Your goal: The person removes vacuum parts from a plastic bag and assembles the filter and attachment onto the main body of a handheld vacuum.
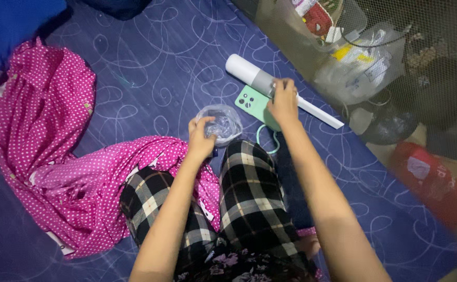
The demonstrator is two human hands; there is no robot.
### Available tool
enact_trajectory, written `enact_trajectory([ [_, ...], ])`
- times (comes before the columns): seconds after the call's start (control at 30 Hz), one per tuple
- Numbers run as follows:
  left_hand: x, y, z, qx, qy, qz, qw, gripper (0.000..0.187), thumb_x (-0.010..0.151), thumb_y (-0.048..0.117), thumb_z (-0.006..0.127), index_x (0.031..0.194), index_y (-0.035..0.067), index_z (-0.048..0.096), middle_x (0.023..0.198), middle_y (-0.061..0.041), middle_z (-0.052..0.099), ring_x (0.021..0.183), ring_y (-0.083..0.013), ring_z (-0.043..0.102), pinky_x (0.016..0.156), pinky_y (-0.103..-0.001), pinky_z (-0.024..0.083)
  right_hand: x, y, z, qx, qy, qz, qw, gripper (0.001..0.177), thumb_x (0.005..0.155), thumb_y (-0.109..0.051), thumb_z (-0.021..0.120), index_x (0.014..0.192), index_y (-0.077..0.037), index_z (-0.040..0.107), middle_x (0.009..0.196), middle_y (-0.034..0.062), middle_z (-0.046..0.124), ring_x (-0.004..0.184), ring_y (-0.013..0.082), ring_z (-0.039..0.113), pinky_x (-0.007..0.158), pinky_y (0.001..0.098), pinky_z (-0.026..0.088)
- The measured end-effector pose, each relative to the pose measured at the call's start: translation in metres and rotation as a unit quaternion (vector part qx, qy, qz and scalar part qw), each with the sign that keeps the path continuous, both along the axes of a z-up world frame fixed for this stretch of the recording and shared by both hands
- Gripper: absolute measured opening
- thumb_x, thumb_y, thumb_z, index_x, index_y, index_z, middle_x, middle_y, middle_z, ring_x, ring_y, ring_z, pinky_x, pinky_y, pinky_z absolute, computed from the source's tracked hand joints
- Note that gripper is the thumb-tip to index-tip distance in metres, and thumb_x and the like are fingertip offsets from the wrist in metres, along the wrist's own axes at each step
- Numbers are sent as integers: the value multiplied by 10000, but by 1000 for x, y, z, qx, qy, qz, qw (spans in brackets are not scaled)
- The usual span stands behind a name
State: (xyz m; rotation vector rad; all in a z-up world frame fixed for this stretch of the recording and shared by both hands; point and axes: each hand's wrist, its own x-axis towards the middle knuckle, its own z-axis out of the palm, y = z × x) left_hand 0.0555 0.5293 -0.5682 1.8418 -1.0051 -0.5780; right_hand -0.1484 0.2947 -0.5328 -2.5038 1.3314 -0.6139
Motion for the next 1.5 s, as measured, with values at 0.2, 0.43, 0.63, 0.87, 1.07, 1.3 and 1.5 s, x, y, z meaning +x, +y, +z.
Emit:
enact_trajectory([
  [0.2,-4,12,26,-16,-17,14,1000,569,760,61,781,1287,192,611,1457,-307,359,1385,-485,379,1133,-467,373,3,-32,1,104,185,-70,975,985,614,-381,948,1422,-109,457,1417,181,483,1301,473,453,1002,608,407],
  [0.43,6,13,27,-18,-29,21,999,628,786,98,804,1354,196,556,1476,-303,369,1433,-492,315,1165,-495,322,-14,-37,12,156,107,-2,982,799,678,-451,898,1298,-54,591,1258,200,649,1159,397,637,990,480,507],
  [0.63,17,10,16,-2,0,18,1000,697,765,117,795,1394,207,510,1436,-239,464,1418,-424,365,1174,-474,336,-15,19,60,169,-39,59,983,774,675,-438,885,1263,-18,609,1161,179,694,1020,306,692,887,408,543],
  [0.87,18,14,15,-20,-13,44,999,781,835,174,823,1482,133,387,1465,-240,453,1410,-407,376,1164,-477,342,10,93,99,413,-287,154,851,655,762,-204,862,1307,-28,544,1040,46,660,850,156,627,689,329,517],
  [1.07,33,27,104,-262,297,-19,918,985,817,113,804,1581,109,183,1619,-154,311,1451,-323,405,1012,-368,382,32,124,100,442,-297,233,814,625,794,-188,854,1315,-41,541,1153,24,665,1051,120,640,869,288,541],
  [1.3,27,10,190,-363,446,-35,817,842,771,72,784,1491,68,348,1258,-208,640,1096,-299,692,945,-447,602,59,159,145,327,-175,255,893,806,669,-348,912,1324,-39,560,1164,121,709,1091,206,685,936,342,531],
  [1.5,14,3,219,-395,409,35,822,399,800,64,795,1141,-77,643,1007,-146,722,887,-251,750,826,-401,638,69,171,183,250,-162,218,929,769,640,-346,899,1285,-53,599,1076,148,757,1018,242,751,887,369,567],
])
